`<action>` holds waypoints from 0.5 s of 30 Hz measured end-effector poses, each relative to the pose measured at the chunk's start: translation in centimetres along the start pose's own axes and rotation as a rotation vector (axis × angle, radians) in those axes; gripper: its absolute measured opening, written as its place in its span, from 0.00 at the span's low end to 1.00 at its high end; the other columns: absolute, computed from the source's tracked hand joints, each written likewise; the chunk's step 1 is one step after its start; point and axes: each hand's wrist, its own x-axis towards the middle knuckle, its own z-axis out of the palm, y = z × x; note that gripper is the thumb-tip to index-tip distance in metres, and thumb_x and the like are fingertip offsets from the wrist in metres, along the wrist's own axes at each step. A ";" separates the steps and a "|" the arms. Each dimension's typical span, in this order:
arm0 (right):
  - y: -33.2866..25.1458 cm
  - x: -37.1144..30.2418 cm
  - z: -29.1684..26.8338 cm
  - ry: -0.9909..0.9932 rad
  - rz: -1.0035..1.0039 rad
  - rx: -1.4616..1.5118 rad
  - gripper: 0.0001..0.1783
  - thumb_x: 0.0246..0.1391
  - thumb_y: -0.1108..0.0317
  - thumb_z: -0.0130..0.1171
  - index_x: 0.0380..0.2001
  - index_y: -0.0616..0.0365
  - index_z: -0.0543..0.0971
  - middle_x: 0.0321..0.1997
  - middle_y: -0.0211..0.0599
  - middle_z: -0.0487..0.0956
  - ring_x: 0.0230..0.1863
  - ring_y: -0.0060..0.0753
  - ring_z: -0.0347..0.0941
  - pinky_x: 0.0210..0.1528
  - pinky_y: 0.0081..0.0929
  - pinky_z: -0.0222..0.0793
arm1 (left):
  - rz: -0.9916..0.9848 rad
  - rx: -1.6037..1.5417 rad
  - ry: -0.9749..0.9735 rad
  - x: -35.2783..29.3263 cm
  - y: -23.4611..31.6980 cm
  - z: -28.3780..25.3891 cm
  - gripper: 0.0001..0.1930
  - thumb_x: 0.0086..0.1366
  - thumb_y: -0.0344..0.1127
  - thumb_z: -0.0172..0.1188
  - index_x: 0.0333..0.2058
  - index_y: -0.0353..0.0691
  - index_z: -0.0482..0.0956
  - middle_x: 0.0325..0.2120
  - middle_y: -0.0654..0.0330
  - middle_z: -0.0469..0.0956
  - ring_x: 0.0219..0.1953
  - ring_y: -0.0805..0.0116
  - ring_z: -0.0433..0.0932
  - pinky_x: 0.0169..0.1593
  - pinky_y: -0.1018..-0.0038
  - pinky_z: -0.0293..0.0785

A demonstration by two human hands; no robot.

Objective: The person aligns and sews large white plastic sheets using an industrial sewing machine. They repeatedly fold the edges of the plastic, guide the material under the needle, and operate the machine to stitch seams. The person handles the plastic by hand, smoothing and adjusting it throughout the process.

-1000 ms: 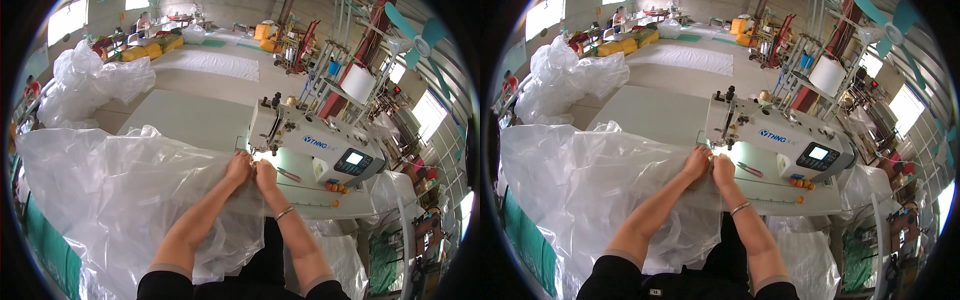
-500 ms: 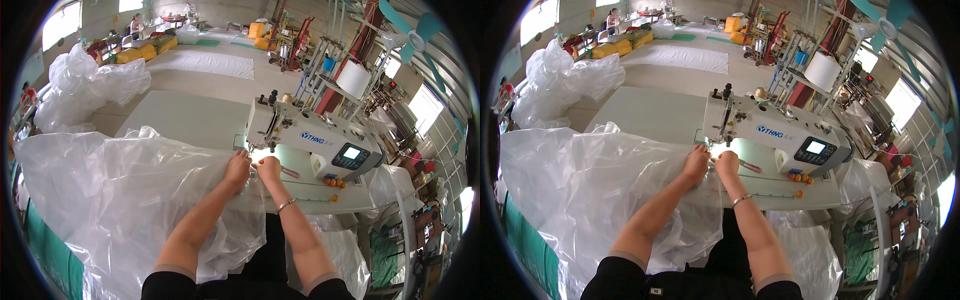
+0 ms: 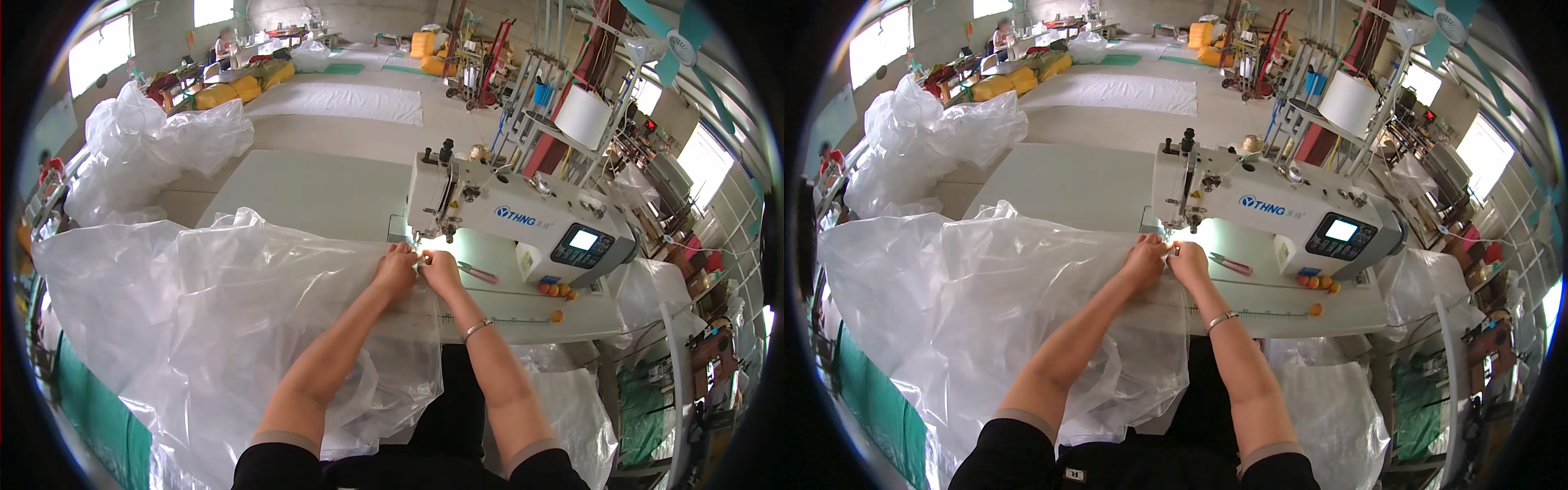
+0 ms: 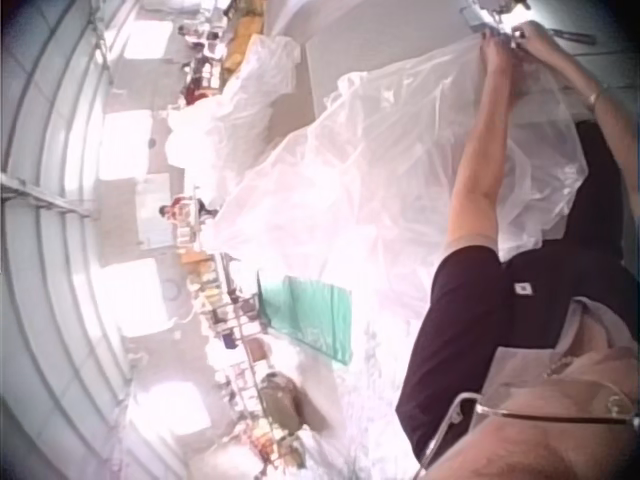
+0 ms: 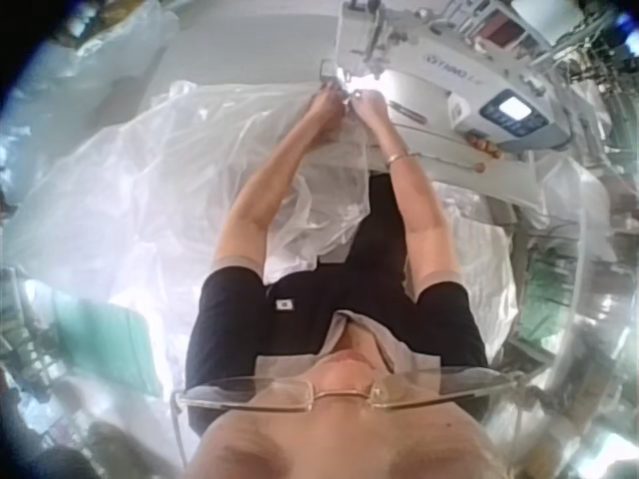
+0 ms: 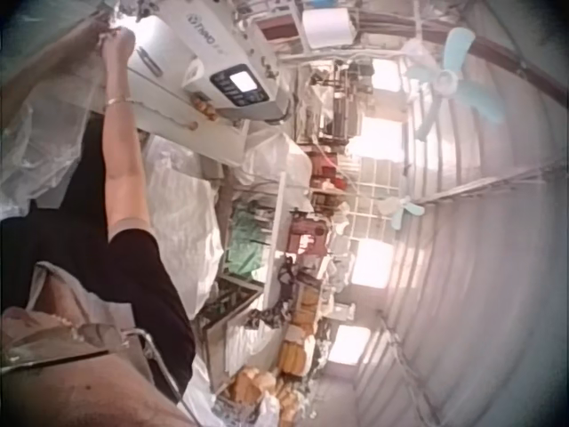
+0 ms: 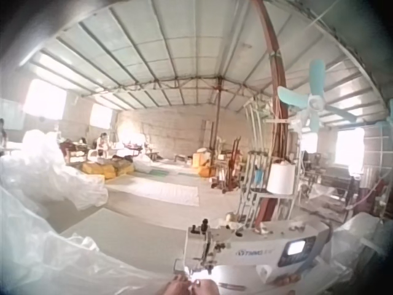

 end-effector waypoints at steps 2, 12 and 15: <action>-0.2 -0.8 0.1 0.077 -0.187 -0.090 0.17 0.39 0.69 0.60 0.36 0.64 0.81 0.26 0.48 0.80 0.29 0.46 0.78 0.35 0.37 0.72 | -0.001 -0.026 -0.033 0.3 -0.7 0.1 0.12 0.51 0.27 0.55 0.35 0.38 0.79 0.43 0.55 0.73 0.49 0.52 0.68 0.50 0.61 0.69; -3.6 -0.1 -2.4 -0.313 -0.437 -0.708 0.11 0.39 0.74 0.61 0.31 0.62 0.79 0.32 0.49 0.80 0.35 0.47 0.79 0.39 0.37 0.75 | -0.290 -0.632 0.228 -0.1 0.9 -0.5 0.11 0.54 0.21 0.51 0.35 0.35 0.78 0.34 0.52 0.77 0.40 0.50 0.74 0.45 0.63 0.71; -4.0 -0.5 -2.2 -0.281 -0.396 -0.699 0.14 0.40 0.73 0.63 0.34 0.63 0.80 0.35 0.51 0.79 0.38 0.46 0.79 0.42 0.35 0.75 | -0.043 -0.513 0.195 0.7 0.2 -0.9 0.10 0.54 0.21 0.52 0.35 0.35 0.77 0.34 0.52 0.77 0.39 0.52 0.76 0.42 0.63 0.72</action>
